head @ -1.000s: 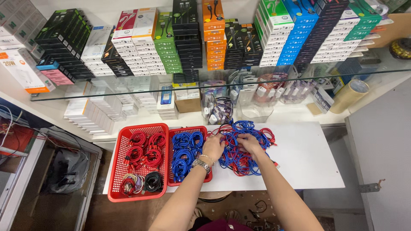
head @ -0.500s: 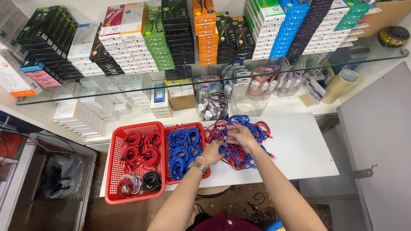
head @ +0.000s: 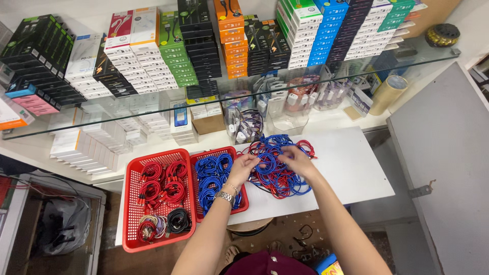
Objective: The person sorts tangled red and blue cables on a white table, separating them by color and coiling them into two red baskets. The person handles the cables by hand, repeatedly picking up, untangling, and placing them into the appropriate basket.
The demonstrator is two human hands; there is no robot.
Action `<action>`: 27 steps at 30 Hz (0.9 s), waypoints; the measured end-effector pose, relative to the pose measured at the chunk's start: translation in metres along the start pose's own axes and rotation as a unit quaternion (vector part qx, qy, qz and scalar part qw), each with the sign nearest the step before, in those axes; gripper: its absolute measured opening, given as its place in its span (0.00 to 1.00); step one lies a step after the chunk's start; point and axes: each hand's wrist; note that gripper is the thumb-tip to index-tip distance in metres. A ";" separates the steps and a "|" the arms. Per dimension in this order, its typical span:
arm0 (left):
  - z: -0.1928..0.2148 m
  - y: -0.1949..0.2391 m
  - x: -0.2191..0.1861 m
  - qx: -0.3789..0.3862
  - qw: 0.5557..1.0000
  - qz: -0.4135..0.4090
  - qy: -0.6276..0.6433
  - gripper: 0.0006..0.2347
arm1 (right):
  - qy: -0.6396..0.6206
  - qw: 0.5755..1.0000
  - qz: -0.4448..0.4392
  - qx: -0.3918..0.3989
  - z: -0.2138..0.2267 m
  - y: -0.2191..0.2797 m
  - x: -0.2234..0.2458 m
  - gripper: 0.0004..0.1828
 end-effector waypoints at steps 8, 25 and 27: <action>-0.010 0.010 -0.011 -0.034 0.996 0.038 0.068 0.07 | -0.060 0.997 -0.051 -0.021 -0.024 0.025 0.018 0.14; 0.004 0.016 -0.019 -0.059 0.976 0.097 0.187 0.06 | -0.064 0.965 0.044 -0.250 -0.002 0.044 0.038 0.10; 0.004 0.017 -0.019 -0.079 0.980 0.087 0.160 0.06 | -0.046 0.975 0.023 -0.215 -0.003 0.046 0.041 0.13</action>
Point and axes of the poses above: each hand's wrist, its own y-axis away from the middle knuckle, its own z-axis out of the back of the hand, x = y × z, and after that the axes turned 10 degrees about -x, right-handed
